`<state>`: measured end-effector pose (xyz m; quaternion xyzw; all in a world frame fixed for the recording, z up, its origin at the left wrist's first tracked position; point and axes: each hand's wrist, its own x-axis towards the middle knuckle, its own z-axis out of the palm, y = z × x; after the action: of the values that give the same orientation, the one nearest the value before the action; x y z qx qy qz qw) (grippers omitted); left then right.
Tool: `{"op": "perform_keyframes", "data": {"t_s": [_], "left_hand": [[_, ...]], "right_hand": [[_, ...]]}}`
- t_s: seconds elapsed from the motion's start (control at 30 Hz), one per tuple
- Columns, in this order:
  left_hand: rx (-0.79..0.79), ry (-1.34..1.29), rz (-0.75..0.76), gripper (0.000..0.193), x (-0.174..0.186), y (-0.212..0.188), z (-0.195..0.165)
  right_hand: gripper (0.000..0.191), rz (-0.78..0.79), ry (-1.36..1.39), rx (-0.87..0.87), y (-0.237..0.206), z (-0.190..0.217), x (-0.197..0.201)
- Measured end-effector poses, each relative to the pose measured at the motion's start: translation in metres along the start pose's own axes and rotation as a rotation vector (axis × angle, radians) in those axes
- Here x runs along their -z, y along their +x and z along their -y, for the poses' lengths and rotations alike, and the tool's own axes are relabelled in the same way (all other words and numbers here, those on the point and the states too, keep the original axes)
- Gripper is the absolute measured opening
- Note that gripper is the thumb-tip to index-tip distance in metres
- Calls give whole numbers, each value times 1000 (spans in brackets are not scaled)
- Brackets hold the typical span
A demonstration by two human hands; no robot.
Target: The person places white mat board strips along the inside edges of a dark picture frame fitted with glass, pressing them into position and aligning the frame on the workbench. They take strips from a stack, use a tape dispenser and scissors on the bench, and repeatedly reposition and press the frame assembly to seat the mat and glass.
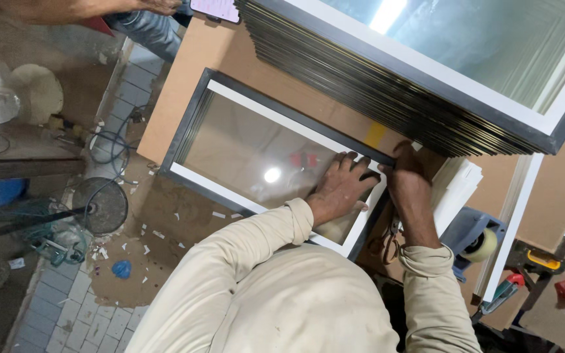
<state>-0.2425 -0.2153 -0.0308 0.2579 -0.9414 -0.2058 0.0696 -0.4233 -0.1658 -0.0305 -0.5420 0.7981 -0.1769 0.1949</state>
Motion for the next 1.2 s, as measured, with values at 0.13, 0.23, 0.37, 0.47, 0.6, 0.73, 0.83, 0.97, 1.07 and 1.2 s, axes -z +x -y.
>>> {"op": "perform_keyframes", "data": {"t_s": [0.13,0.23,0.37,0.47,0.6,0.73,0.83,0.97,1.07,1.2], "left_hand": [[16,31,28,71,7,0,-2],[20,63,59,75,11,-1,-3],[33,99,76,88,11,-1,-4],[36,161,112,97,10,2,-6],[51,224,235,101,12,8,-9],[43,235,341,100,16,20,-20],[44,226,420,99,19,31,-31],[37,294,413,100,19,32,-46],[24,327,373,99,17,30,-55],[21,379,374,100,12,29,-60]], "right_hand": [[49,-20,-178,-67,-5,-6,9],[43,-159,-265,-10,-21,-7,5],[52,-26,-449,-411,-55,-15,-6],[39,-446,-185,-224,-105,-34,-4],[26,-643,-233,-350,-173,-66,11],[18,-753,-236,-391,-216,-81,15],[16,-738,-227,-316,-229,-86,20],[19,-893,-132,-480,-244,-90,23],[28,-886,-212,-567,-260,-97,22],[29,-827,397,-658,-259,-112,19]]}}
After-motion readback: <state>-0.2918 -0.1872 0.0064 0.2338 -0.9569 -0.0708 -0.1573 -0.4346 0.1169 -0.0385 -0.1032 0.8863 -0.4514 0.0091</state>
